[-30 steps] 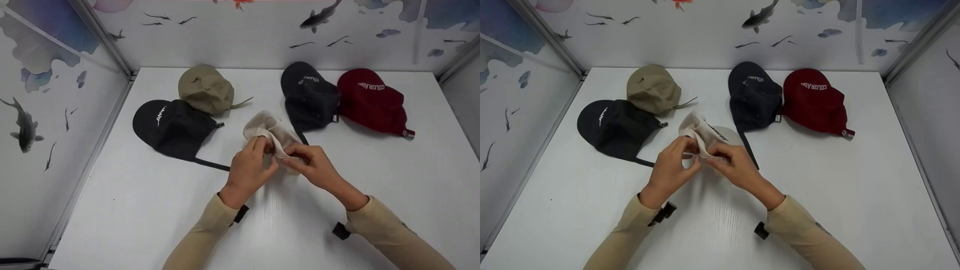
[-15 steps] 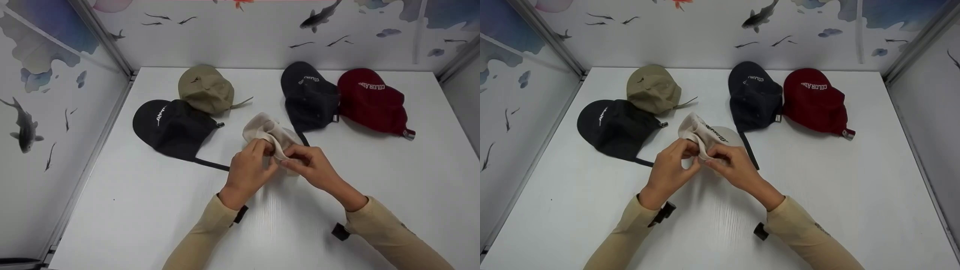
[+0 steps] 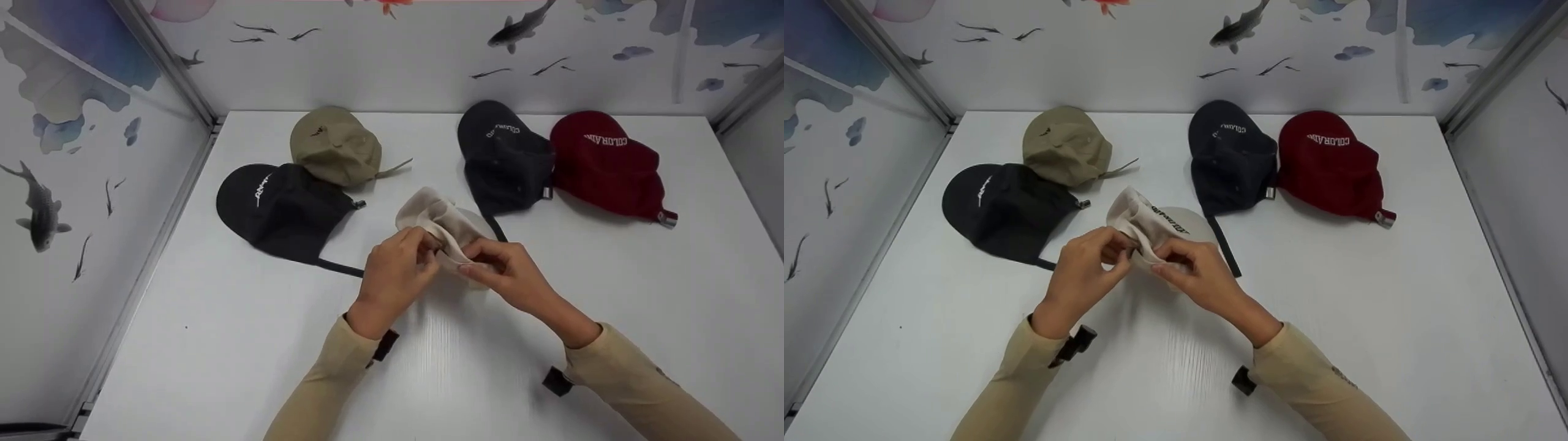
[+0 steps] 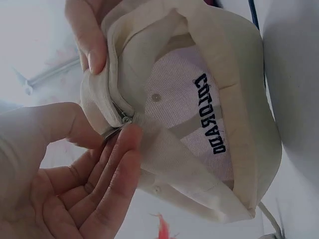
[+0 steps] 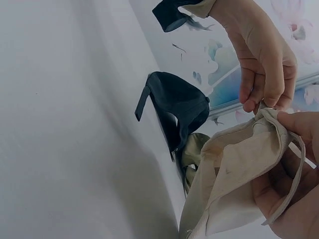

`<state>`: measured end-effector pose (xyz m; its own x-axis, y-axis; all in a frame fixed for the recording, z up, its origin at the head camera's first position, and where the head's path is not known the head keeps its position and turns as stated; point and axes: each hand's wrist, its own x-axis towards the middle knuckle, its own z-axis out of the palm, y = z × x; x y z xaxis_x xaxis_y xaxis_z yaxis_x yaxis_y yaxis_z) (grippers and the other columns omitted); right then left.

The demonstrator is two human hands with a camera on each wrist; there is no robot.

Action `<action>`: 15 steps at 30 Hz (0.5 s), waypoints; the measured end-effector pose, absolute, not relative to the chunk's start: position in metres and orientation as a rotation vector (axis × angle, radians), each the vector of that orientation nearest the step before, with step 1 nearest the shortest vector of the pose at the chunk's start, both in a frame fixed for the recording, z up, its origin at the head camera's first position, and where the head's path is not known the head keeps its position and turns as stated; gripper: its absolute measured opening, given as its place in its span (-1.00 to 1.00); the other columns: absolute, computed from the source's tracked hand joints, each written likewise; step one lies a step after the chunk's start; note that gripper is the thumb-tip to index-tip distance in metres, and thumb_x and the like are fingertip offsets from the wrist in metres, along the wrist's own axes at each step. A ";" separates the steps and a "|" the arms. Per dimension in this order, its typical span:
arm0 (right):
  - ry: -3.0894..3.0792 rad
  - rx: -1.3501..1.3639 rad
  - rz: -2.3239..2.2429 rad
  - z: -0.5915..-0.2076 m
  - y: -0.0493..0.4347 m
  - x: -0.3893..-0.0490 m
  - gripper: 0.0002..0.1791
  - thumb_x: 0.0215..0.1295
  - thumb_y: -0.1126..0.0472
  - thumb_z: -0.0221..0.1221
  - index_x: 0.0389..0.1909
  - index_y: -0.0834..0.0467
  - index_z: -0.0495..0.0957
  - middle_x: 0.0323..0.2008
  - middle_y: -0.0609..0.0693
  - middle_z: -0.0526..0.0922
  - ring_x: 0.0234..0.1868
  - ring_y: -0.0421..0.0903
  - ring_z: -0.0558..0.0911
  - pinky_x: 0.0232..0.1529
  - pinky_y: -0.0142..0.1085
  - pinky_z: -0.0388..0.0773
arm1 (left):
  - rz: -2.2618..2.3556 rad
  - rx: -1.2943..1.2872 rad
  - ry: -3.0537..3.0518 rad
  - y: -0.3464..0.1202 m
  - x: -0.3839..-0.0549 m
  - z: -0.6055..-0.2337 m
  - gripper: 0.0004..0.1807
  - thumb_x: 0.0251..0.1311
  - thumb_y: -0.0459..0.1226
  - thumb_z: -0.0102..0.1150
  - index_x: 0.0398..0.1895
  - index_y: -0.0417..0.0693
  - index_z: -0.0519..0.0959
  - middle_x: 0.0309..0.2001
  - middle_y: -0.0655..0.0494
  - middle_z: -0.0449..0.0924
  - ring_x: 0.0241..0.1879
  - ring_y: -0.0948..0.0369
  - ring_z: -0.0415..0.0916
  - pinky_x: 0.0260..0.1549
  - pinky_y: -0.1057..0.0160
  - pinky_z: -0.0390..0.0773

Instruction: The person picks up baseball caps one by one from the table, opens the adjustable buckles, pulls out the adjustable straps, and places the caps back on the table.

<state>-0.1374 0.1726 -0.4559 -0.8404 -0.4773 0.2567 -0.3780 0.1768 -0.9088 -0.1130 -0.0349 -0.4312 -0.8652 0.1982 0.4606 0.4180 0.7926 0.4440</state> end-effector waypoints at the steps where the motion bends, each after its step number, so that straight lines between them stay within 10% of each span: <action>1: 2.332 -0.839 -1.767 -0.456 0.173 -0.137 -0.96 0.32 0.35 0.25 -0.26 0.22 0.66 -0.35 -0.13 0.65 -0.40 -0.30 0.55 -0.40 -0.48 0.53 | -0.817 -0.476 -2.596 -0.036 -0.113 -0.431 -0.89 0.10 -0.41 0.26 -0.34 -0.05 0.57 -0.39 0.13 0.62 -0.44 0.26 0.59 -0.43 0.32 0.60; 15: 2.383 -0.700 -1.698 -0.448 0.172 -0.139 -0.87 0.37 0.31 0.20 -0.15 0.24 0.65 -0.28 -0.10 0.66 -0.34 -0.27 0.60 -0.28 -0.45 0.56 | -1.003 -0.548 -2.535 -0.028 -0.107 -0.429 -0.91 0.16 -0.40 0.25 -0.28 -0.08 0.59 -0.32 0.11 0.64 -0.33 0.31 0.65 -0.30 0.45 0.61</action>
<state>-0.1388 0.1721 -0.4483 -0.8835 -0.4415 0.1563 -0.2919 0.2582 -0.9209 -0.1069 -0.0282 -0.4294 -0.8604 0.2202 0.4596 0.4751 0.6730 0.5668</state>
